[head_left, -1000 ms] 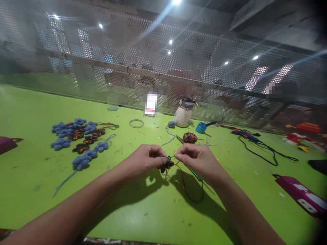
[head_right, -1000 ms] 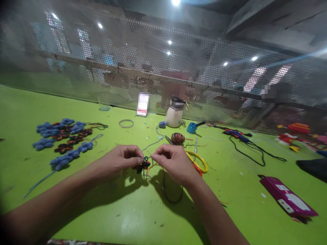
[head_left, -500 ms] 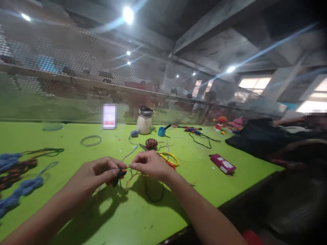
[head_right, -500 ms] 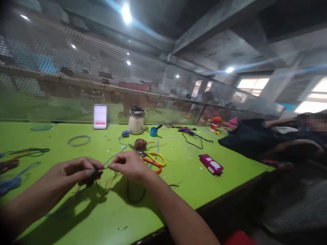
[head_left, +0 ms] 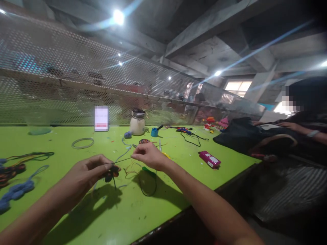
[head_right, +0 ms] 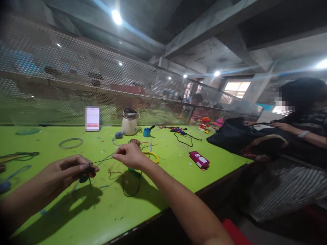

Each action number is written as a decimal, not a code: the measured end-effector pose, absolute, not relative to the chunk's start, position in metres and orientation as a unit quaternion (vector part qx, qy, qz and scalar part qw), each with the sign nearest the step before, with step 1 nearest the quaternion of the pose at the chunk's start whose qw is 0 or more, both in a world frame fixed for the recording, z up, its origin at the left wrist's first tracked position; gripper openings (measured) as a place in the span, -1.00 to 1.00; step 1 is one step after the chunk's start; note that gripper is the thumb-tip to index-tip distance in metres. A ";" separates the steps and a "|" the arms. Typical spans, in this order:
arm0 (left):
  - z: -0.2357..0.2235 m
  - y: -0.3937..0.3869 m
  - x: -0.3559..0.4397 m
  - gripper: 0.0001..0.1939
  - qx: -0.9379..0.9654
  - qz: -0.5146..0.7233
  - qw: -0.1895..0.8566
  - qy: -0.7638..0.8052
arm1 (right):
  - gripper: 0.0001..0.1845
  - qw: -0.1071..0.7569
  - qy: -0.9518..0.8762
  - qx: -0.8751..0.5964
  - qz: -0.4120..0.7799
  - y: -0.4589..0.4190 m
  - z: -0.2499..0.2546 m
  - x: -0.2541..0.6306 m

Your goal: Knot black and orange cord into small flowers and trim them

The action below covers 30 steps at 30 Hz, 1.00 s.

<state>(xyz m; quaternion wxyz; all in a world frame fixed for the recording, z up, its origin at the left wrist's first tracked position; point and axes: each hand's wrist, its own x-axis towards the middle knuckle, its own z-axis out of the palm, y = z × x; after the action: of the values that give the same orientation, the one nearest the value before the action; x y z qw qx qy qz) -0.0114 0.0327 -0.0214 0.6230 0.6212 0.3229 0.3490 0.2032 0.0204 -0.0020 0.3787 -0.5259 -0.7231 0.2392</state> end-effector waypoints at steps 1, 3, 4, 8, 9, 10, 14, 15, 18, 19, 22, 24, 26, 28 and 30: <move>-0.021 0.033 -0.012 -0.83 0.619 0.348 0.625 0.325 | -0.86 0.375 -0.721 -0.533 0.235 0.018 -0.005 0.208; -0.021 0.034 -0.012 -0.83 0.614 0.344 0.629 0.330 | -0.87 0.366 -0.711 -0.554 0.230 0.014 -0.010 0.221; -0.020 0.034 -0.013 -0.84 0.610 0.342 0.633 0.330 | -0.87 0.367 -0.701 -0.568 0.225 0.013 -0.013 0.230; -0.016 0.032 -0.014 -0.84 0.609 0.334 0.641 0.328 | -0.77 0.365 -0.628 -0.660 0.193 0.020 -0.021 0.282; -0.016 0.032 -0.015 -0.84 0.616 0.330 0.637 0.324 | -0.76 0.356 -0.607 -0.686 0.185 0.023 -0.023 0.296; -0.015 0.032 -0.015 -0.83 0.626 0.327 0.631 0.320 | -0.75 0.344 -0.589 -0.709 0.177 0.027 -0.025 0.310; -0.015 0.033 -0.016 -0.82 0.657 0.329 0.600 0.316 | -0.68 0.291 -0.554 -0.764 0.157 0.041 -0.032 0.346; -0.016 0.033 -0.016 -0.82 0.658 0.333 0.597 0.317 | -0.68 0.278 -0.553 -0.770 0.154 0.045 -0.033 0.349; -0.015 0.035 -0.016 -0.83 0.655 0.345 0.594 0.315 | -0.68 0.237 -0.566 -0.775 0.151 0.054 -0.035 0.345; -0.015 0.035 -0.016 -0.83 0.654 0.348 0.593 0.315 | -0.68 0.223 -0.572 -0.774 0.152 0.056 -0.036 0.342; -0.012 0.036 -0.018 -0.85 0.639 0.370 0.592 0.323 | -0.69 0.181 -0.588 -0.773 0.157 0.056 -0.038 0.329; -0.007 0.036 -0.021 -0.86 0.610 0.403 0.597 0.330 | -0.70 0.155 -0.590 -0.776 0.161 0.050 -0.041 0.320; -0.002 0.038 -0.025 -0.87 0.571 0.454 0.604 0.320 | -0.72 0.137 -0.585 -0.782 0.167 0.041 -0.045 0.313; 0.004 0.040 -0.029 -0.86 0.532 0.508 0.603 0.308 | -0.73 0.130 -0.577 -0.788 0.170 0.034 -0.050 0.307; 0.007 0.042 -0.031 -0.85 0.492 0.562 0.596 0.295 | -0.73 0.136 -0.569 -0.792 0.173 0.030 -0.054 0.303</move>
<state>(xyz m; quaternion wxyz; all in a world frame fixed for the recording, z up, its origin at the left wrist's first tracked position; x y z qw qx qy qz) -0.0315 0.0422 0.0075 0.5961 0.4918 0.2946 0.5622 0.3027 0.0295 -0.0538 0.1360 -0.7922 -0.5693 0.1728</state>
